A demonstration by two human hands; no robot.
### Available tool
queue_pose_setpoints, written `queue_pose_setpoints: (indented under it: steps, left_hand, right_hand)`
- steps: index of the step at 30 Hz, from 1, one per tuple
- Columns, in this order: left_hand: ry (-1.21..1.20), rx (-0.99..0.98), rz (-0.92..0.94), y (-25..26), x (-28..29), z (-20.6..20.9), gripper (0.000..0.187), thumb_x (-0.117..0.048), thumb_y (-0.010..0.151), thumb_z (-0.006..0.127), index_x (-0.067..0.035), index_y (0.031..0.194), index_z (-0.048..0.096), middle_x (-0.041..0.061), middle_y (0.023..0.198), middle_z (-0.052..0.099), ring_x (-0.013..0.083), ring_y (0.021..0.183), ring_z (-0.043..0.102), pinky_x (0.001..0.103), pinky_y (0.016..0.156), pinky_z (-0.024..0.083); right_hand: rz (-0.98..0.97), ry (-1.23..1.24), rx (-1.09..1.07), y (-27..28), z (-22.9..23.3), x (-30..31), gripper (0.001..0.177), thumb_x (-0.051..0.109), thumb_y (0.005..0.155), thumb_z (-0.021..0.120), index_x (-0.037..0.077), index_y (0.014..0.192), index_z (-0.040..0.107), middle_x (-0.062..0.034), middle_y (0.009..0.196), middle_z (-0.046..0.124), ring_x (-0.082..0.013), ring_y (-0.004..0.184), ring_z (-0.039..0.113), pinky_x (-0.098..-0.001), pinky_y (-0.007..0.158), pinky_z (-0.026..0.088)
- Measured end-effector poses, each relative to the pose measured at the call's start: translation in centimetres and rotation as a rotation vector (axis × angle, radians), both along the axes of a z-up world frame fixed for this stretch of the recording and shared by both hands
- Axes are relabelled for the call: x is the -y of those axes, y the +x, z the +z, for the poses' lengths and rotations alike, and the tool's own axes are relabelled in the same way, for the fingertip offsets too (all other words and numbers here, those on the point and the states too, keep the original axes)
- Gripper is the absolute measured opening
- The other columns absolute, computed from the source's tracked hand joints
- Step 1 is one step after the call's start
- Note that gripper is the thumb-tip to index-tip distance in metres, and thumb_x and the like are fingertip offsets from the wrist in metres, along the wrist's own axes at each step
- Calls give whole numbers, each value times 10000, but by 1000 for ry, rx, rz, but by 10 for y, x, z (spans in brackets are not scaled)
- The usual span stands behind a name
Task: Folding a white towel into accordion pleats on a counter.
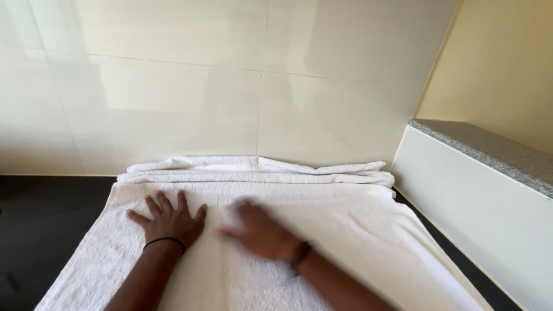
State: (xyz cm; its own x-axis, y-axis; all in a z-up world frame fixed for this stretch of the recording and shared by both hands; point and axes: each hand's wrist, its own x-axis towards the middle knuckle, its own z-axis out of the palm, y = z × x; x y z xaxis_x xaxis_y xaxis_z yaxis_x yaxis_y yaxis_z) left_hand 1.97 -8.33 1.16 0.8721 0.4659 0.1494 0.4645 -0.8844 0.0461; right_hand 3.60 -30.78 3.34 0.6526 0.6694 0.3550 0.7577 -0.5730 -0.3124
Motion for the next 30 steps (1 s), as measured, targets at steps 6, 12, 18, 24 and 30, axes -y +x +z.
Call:
queue_pose_setpoints:
  steps: [6,12,18,24,30]
  left_hand:
    - [-7,-52,48,14,-12,-8,884,-814,944,197,-281,1646,126,171,1714,33,435,1561,-25,821,1040,-91]
    - [27,-51,55,14,-9,-9,871,-791,943,143,-271,1641,93,160,1701,30,427,1546,-30,818,1029,-84]
    - [20,-94,52,14,-6,-5,871,-795,943,118,-280,1644,83,159,1703,24,421,1550,-38,813,1044,-95]
    - [24,-93,50,14,-5,-4,881,-804,939,130,-274,1642,89,173,1702,24,423,1549,-31,814,1042,-96]
    - [7,11,16,15,2,-4,890,-764,1003,135,-141,1635,200,237,1690,102,479,1540,74,791,1093,-44]
  right_hand:
    - [146,-185,7,-7,-7,-40,904,663,1036,276,-49,1588,203,-265,1654,213,-444,1537,128,-559,1220,83]
    - [-145,-341,-58,18,5,50,786,620,1027,188,105,1621,174,-137,1713,85,-350,1580,23,-571,1238,15]
    - [-395,-582,75,64,-3,191,639,518,1040,236,189,1584,296,-82,1734,173,-316,1585,157,-542,1238,173]
    - [-681,-363,-108,101,-16,299,792,681,998,215,213,1633,155,21,1723,114,-176,1589,94,-467,1265,67]
    - [-724,-391,-99,102,-17,297,822,713,975,209,238,1644,159,50,1731,123,-147,1592,92,-451,1277,58]
